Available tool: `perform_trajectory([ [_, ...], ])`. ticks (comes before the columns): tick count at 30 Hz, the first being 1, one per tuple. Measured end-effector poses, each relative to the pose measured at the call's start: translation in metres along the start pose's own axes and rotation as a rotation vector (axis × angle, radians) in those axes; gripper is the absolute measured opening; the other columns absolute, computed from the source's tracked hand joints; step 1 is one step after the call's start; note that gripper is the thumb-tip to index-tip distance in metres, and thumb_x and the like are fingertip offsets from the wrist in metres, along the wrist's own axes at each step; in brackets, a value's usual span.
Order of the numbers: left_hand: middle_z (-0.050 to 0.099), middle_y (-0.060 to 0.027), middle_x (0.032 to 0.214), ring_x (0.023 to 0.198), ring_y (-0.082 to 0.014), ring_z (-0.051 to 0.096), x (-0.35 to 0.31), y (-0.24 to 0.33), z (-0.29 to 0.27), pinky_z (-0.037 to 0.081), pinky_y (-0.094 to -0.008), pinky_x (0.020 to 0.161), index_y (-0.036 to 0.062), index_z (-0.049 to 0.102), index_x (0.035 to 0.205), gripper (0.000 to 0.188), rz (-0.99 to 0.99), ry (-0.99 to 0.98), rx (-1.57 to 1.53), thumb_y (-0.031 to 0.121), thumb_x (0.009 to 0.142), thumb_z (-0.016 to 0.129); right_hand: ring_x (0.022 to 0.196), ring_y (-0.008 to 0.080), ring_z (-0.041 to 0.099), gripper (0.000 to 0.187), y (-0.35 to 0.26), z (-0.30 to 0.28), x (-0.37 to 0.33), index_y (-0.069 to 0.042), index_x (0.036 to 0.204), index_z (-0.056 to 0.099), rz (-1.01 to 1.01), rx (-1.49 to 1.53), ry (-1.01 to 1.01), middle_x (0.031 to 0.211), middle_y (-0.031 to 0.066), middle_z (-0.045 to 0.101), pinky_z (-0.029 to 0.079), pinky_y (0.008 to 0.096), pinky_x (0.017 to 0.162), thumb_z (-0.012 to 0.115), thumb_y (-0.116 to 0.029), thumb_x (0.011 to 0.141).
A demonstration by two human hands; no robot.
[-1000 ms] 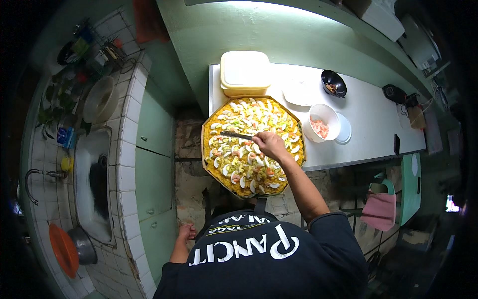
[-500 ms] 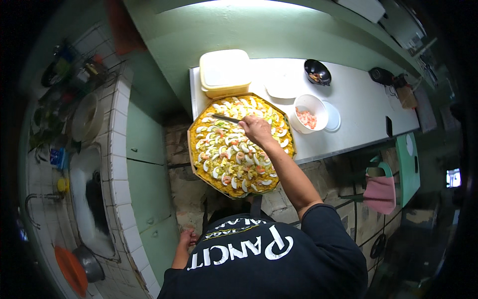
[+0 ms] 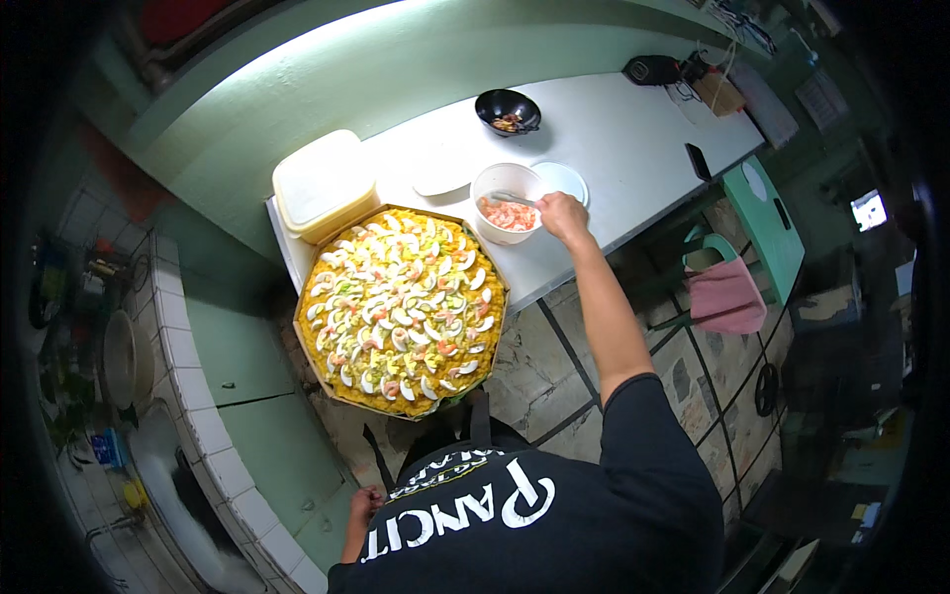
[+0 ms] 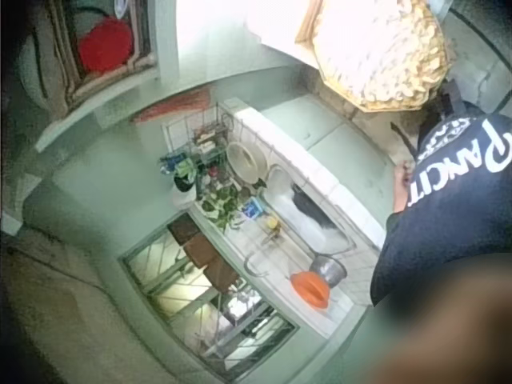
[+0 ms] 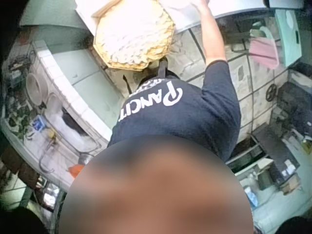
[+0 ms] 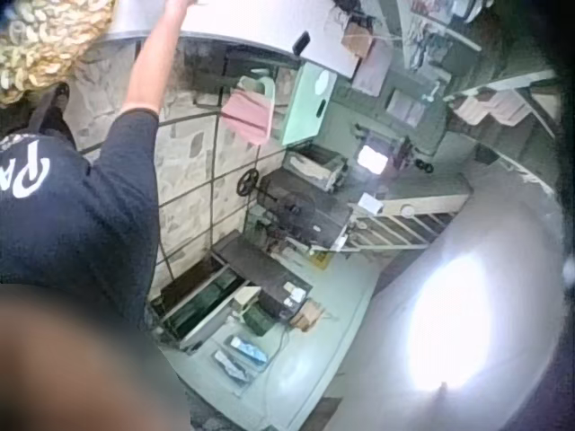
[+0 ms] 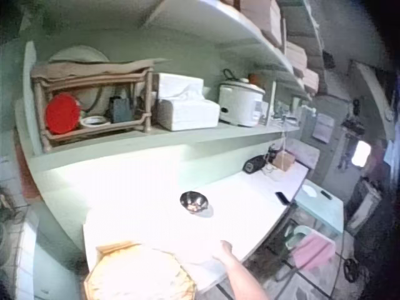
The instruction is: The person uses tongs to place pink shrimp pieces onto a large yellow tray filled with pre-rolled sushi. They then open a container of cooked meat and continue placing pieces onto the tray using the tongs.
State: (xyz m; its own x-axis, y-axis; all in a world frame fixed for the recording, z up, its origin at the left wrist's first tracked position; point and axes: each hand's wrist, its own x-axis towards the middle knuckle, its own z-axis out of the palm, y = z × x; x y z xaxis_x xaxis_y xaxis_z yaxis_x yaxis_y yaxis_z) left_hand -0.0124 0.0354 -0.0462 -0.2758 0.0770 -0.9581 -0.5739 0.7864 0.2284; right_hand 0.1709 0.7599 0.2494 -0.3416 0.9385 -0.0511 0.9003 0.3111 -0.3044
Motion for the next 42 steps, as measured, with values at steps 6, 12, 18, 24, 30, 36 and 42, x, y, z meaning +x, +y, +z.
perform_trajectory([
  [6, 0.060, -0.0025, 0.081, 0.059, -0.0150, 0.058, -0.046, 0.061, 0.004, 0.046, -0.0302, 0.051, 0.0137, 0.057, 0.114, 0.029, 0.252, 0.003, 0.335, 0.030, 0.092, 0.047, 0.094, 0.0344, 0.065, 0.029, -0.025, 0.021, 0.030, -0.003, 0.093, 0.069, -0.027, -0.064, -0.075, 0.096, 0.0207, 0.067, 0.051, 0.0436, 0.082, 0.060, -0.030, 0.084],
  [12, 0.059, -0.0007, 0.081, 0.058, -0.0135, 0.057, -0.073, 0.048, 0.023, 0.047, -0.0304, 0.048, 0.0133, 0.058, 0.110, 0.028, 0.159, 0.055, 0.150, 0.031, 0.090, 0.052, 0.083, 0.0345, 0.065, 0.027, 0.016, 0.010, 0.028, -0.009, 0.088, 0.070, -0.143, 0.040, 0.118, 0.087, 0.0156, 0.068, 0.051, 0.0439, 0.074, 0.057, -0.032, 0.084],
  [18, 0.059, -0.0007, 0.078, 0.057, -0.0140, 0.057, -0.083, 0.021, 0.053, 0.048, -0.0317, 0.047, 0.0115, 0.059, 0.097, 0.025, 0.147, 0.075, 0.145, 0.034, 0.090, 0.053, 0.074, 0.0319, 0.064, 0.023, -0.004, -0.021, -0.061, -0.006, 0.090, 0.068, -0.282, 0.435, 0.094, 0.079, 0.0161, 0.066, 0.048, 0.0391, 0.064, 0.059, -0.027, 0.087],
  [24, 0.058, -0.0005, 0.084, 0.059, -0.0137, 0.056, -0.080, 0.015, 0.057, 0.047, -0.0311, 0.048, 0.0138, 0.058, 0.113, 0.029, 0.116, 0.090, 0.028, 0.032, 0.092, 0.048, 0.067, 0.0270, 0.063, 0.018, -0.038, 0.029, -0.160, -0.009, 0.091, 0.069, -0.471, 0.544, -0.182, 0.076, 0.0100, 0.064, 0.048, 0.0363, 0.060, 0.061, -0.024, 0.087],
  [30, 0.058, -0.0002, 0.089, 0.060, -0.0126, 0.055, -0.051, -0.012, 0.025, 0.047, -0.0292, 0.048, 0.0157, 0.054, 0.123, 0.034, 0.166, 0.037, 0.057, 0.029, 0.096, 0.040, 0.069, 0.0270, 0.063, 0.017, -0.086, 0.072, -0.211, -0.011, 0.088, 0.068, -0.710, 0.423, -0.230, 0.078, 0.0065, 0.063, 0.050, 0.0367, 0.061, 0.061, -0.027, 0.086],
  [36, 0.058, -0.0009, 0.089, 0.060, -0.0130, 0.055, -0.056, 0.007, 0.018, 0.048, -0.0295, 0.048, 0.0168, 0.052, 0.124, 0.033, -0.022, 0.056, -0.107, 0.027, 0.095, 0.040, 0.066, 0.0294, 0.061, 0.019, -0.107, 0.088, -0.229, -0.008, 0.089, 0.067, -0.762, 0.231, -0.176, 0.075, 0.0083, 0.061, 0.048, 0.0391, 0.062, 0.060, -0.026, 0.087],
  [42, 0.057, -0.0027, 0.083, 0.058, -0.0152, 0.055, -0.031, -0.028, 0.007, 0.046, -0.0305, 0.046, 0.0146, 0.056, 0.108, 0.025, 0.156, -0.006, 0.192, 0.032, 0.091, 0.050, 0.069, 0.0290, 0.063, 0.026, -0.075, 0.056, -0.189, -0.002, 0.085, 0.066, -0.341, 0.676, -0.336, 0.076, 0.0139, 0.064, 0.046, 0.0339, 0.061, 0.060, -0.027, 0.089],
])
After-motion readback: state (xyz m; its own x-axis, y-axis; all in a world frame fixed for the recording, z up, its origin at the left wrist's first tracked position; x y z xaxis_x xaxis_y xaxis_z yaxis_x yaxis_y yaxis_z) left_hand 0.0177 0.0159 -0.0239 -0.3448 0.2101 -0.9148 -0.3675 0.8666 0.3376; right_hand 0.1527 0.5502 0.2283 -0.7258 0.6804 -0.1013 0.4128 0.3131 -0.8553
